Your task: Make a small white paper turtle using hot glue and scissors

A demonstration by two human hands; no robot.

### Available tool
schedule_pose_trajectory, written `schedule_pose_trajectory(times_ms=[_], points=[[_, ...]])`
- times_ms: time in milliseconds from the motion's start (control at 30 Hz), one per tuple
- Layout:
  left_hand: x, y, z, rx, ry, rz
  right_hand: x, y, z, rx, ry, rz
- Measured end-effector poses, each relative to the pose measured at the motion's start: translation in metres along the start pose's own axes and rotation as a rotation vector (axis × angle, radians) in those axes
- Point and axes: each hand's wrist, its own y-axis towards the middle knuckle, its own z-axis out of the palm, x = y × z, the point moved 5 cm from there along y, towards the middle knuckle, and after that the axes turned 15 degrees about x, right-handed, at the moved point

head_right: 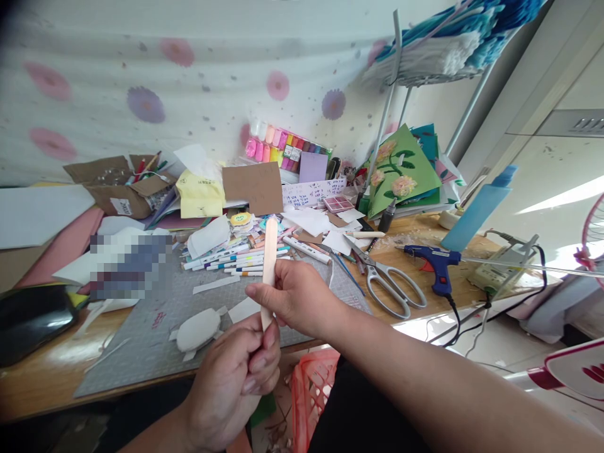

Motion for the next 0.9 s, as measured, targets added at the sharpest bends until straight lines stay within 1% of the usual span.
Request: schedule_pose_trajectory(times_ms=[233,333,400,567,733,900], points=[[0.0001,-0.0026,-0.0034,0.05,-0.025,-0.012,0.0006,-0.0007,-0.0003,0.038,-0.008,-0.009],[0.0005,-0.0044,-0.0027,0.034,-0.044,-0.022,0.0006,-0.0006,0.0002,0.067,0.011,-0.037],[0.0015,-0.0051,-0.0012,0.023,-0.048,-0.028,0.0002,-0.0006,0.0008,0.064,0.021,-0.046],[0.0016,-0.0055,0.0015,0.048,-0.041,0.035,-0.0014,-0.001,0.004,0.055,0.046,-0.062],[0.0025,-0.0061,0.0008,0.038,-0.012,0.055,-0.0026,-0.0014,0.0044,0.043,0.037,-0.077],[0.0008,-0.0063,0.0002,0.054,-0.018,0.091,-0.0017,-0.0016,0.0075,0.08,0.092,-0.113]])
